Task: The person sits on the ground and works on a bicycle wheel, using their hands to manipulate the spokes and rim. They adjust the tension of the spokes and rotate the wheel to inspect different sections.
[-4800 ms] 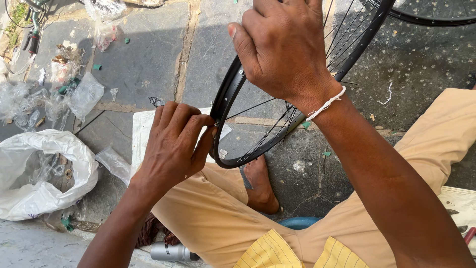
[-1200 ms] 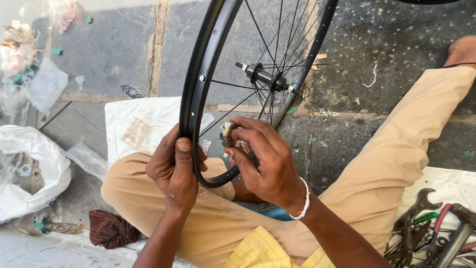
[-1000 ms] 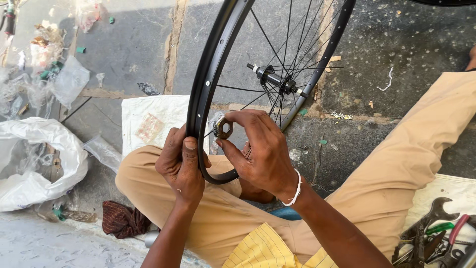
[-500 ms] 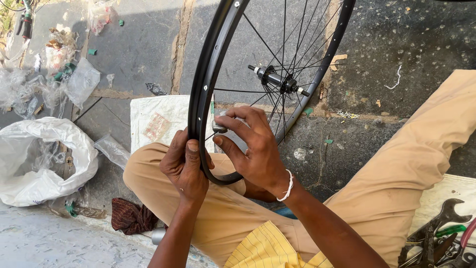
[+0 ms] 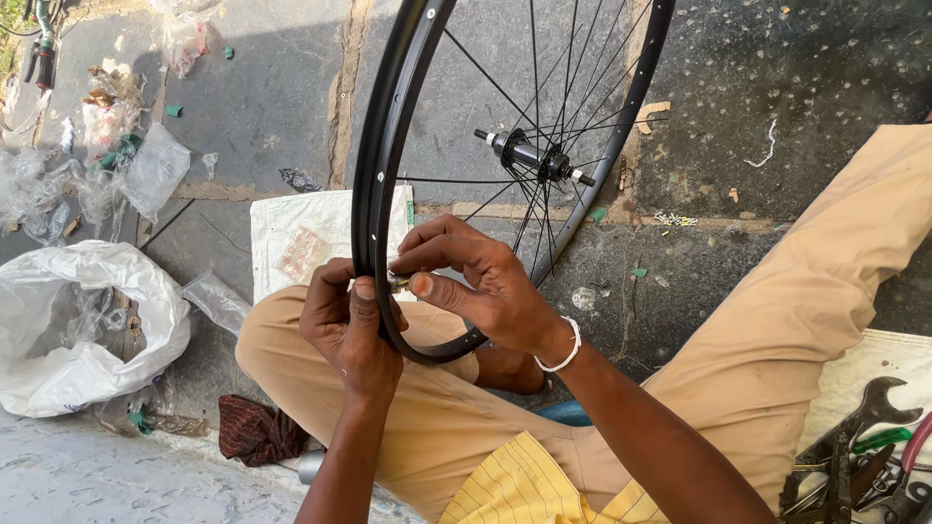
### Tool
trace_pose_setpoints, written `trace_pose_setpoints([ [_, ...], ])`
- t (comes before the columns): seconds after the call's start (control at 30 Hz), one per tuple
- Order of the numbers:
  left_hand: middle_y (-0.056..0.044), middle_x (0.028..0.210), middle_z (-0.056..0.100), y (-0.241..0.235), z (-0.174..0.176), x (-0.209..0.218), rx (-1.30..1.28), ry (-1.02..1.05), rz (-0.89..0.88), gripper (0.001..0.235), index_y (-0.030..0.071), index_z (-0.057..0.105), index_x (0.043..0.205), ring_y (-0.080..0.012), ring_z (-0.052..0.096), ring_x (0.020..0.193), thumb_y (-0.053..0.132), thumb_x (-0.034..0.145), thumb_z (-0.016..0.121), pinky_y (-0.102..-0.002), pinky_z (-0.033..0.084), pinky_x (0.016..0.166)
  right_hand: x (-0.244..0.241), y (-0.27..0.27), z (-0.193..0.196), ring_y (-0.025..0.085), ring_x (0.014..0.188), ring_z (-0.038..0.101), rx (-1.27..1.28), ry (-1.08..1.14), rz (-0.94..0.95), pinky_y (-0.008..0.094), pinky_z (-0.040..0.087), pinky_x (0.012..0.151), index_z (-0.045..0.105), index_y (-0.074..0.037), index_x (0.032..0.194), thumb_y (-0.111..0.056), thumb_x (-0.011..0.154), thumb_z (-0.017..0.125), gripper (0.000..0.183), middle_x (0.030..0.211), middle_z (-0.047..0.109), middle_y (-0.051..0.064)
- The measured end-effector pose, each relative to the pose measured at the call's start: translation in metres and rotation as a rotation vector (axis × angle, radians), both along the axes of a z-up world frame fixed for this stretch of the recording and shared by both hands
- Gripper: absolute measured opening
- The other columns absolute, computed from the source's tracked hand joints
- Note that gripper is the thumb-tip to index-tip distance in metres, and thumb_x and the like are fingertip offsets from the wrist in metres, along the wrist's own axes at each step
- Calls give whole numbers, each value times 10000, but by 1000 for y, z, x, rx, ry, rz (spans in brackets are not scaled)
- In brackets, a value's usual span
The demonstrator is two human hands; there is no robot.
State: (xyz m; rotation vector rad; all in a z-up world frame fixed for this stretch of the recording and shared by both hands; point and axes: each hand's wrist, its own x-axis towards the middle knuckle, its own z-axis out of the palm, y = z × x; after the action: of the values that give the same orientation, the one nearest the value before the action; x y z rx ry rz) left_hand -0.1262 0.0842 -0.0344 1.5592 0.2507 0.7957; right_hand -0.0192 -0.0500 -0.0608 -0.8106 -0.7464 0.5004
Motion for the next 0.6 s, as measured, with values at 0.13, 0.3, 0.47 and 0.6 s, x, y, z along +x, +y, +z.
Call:
trace_pose_setpoints([
  [0.13,-61,895,638,-1,0,0,4,21,13,308,-52,645,1120,-91,563,591,242,1058,712,-233,448,502,-4,7,1,149,1052,625,-137,-122,-119,304,573,955,640,-22,1213,-58,968,703,255,1222,563,51],
  [0.3,-67,878,650,-5,2,4,8,1,36,333,-27,601,1194,-69,518,598,247,1038,707,-215,409,518,6,8,5,160,1020,626,-201,-227,-124,312,546,883,615,-9,1285,11,887,706,409,1145,609,58],
  [0.47,-43,808,603,-3,1,1,-25,-5,39,279,-16,593,1145,-69,522,574,226,1059,702,-214,408,504,8,9,11,168,991,615,-53,-5,52,349,549,843,621,-27,1112,-5,852,745,288,1117,592,47],
  [0.6,-72,862,652,0,-1,-1,-20,29,51,286,-11,584,1136,-67,523,567,229,1031,698,-213,412,499,-3,14,23,124,854,620,-557,-368,-307,313,526,759,582,-32,1376,2,849,705,543,1052,614,12],
])
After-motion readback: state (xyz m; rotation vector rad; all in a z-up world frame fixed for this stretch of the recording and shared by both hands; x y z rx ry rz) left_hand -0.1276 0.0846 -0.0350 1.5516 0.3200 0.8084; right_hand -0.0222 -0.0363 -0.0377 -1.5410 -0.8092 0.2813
